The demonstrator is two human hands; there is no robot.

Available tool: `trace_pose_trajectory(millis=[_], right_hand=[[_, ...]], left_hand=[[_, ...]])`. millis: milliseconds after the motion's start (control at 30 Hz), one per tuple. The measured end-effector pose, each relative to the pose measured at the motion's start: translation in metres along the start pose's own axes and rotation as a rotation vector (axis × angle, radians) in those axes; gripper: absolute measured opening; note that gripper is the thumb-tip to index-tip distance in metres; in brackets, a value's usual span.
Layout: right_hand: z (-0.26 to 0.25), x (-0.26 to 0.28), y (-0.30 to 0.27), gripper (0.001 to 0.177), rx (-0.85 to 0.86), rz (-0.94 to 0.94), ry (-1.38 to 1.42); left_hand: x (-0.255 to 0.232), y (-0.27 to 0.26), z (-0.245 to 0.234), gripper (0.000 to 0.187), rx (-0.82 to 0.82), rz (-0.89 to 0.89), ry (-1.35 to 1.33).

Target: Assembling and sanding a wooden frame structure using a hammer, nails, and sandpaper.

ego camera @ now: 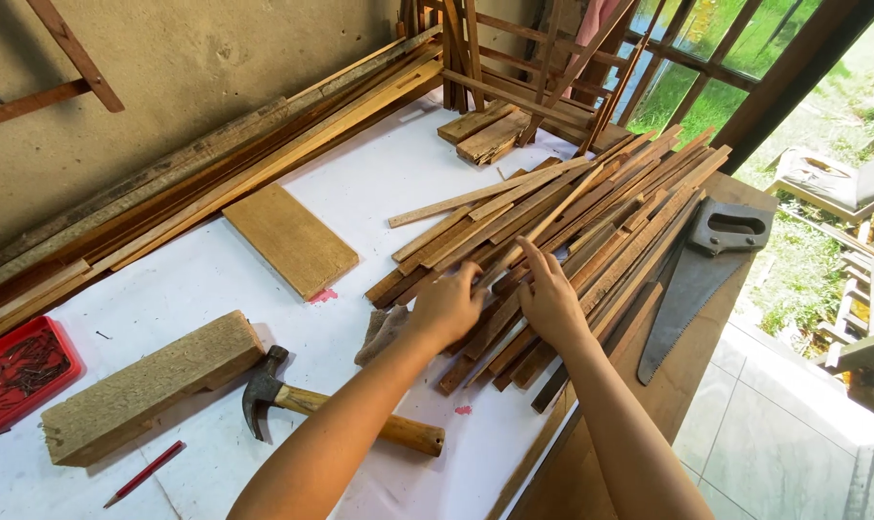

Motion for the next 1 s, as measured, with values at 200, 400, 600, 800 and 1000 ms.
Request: trace_pose_trajectory(millis=[200, 400, 600, 800, 1000], right_hand=[[0.024, -0.033, 0.006, 0.030, -0.202, -0.043, -0.161], [0.023, -0.030, 0.004, 0.010, -0.182, -0.186, -0.234], [0.010, 0.024, 0.008, 0.028, 0.035, 0.039, -0.368], [0.045, 0.017, 0.029, 0.043, 0.014, -0.133, -0.265], [0.041, 0.014, 0.028, 0.042, 0.115, -0.081, -0.259]], left_hand=[[0.009, -0.001, 0.021, 0.024, -0.094, 0.210, 0.110], [0.049, 0.030, 0.009, 0.026, -0.294, 0.160, 0.378], [0.045, 0.018, -0.009, 0.021, -0.156, -0.051, 0.239], [0.077, 0.043, 0.024, 0.015, -0.302, 0.039, 0.342], [0.070, 0.059, 0.005, 0.036, -0.349, 0.105, 0.209]])
Point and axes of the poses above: each hand's wrist, its own y-axis towards the middle knuckle, its own z-axis out of the palm, x = y × z, the point moved 1 cm from there along y, towards the middle knuckle, and after that the axes turned 12 degrees about x, right-handed, at the moved point
